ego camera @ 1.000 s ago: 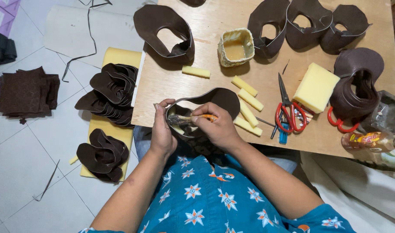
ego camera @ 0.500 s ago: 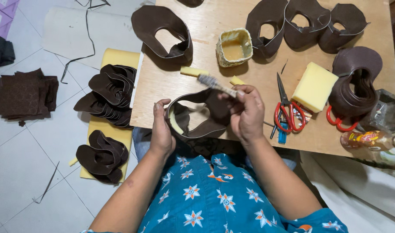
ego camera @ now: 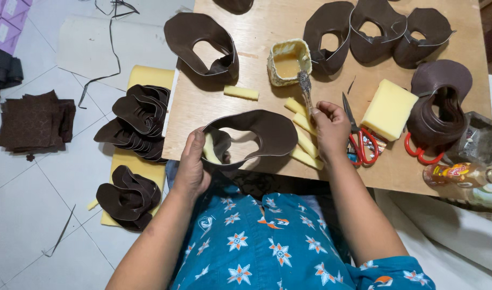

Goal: The person assembles brown curved parts by inserting yellow foam pieces into them. They use a brush to apply adhesive and a metal tool to press the foam into place, repeating the process for multiple parts.

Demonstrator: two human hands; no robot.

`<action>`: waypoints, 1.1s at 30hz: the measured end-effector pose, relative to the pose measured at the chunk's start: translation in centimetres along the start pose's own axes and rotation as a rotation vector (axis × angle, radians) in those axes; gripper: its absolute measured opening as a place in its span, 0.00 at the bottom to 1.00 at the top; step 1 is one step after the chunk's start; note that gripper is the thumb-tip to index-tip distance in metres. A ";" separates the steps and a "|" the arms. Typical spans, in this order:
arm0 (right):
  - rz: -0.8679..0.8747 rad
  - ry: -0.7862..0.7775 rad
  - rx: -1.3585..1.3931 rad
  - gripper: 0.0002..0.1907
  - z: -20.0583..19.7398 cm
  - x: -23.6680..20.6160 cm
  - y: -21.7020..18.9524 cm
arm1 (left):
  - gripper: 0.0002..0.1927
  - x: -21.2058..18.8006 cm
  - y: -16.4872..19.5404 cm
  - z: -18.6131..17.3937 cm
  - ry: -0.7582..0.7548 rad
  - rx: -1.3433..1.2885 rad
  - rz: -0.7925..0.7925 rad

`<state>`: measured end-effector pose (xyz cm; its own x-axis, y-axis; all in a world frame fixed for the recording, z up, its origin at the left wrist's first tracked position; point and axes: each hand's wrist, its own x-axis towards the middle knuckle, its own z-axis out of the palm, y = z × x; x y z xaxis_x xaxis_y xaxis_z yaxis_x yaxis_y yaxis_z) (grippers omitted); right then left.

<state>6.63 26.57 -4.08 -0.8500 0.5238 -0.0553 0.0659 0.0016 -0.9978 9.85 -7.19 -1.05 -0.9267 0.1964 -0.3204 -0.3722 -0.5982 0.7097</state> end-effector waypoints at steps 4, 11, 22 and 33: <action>0.003 -0.017 -0.111 0.16 0.2 -0.4 -1.9 | 0.37 0.0 1.5 0.3 -0.083 -0.167 -0.204; 0.207 -0.645 -0.073 0.20 1.3 -4.0 -9.2 | 0.42 0.5 0.7 0.5 -0.193 -0.082 -0.435; 0.375 -0.591 -0.106 0.22 2.4 -6.2 -9.9 | 0.42 -0.7 -1.0 3.2 -0.179 0.247 -0.148; -0.316 -0.803 -0.572 0.31 3.7 -9.9 -11.4 | 0.38 -1.2 -0.9 3.6 -0.231 -0.032 -0.106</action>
<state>12.39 18.21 7.71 -0.9562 -0.2927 -0.0110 -0.1604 0.5549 -0.8163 11.16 -4.07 0.93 -0.8714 0.4295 -0.2369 -0.4690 -0.5884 0.6587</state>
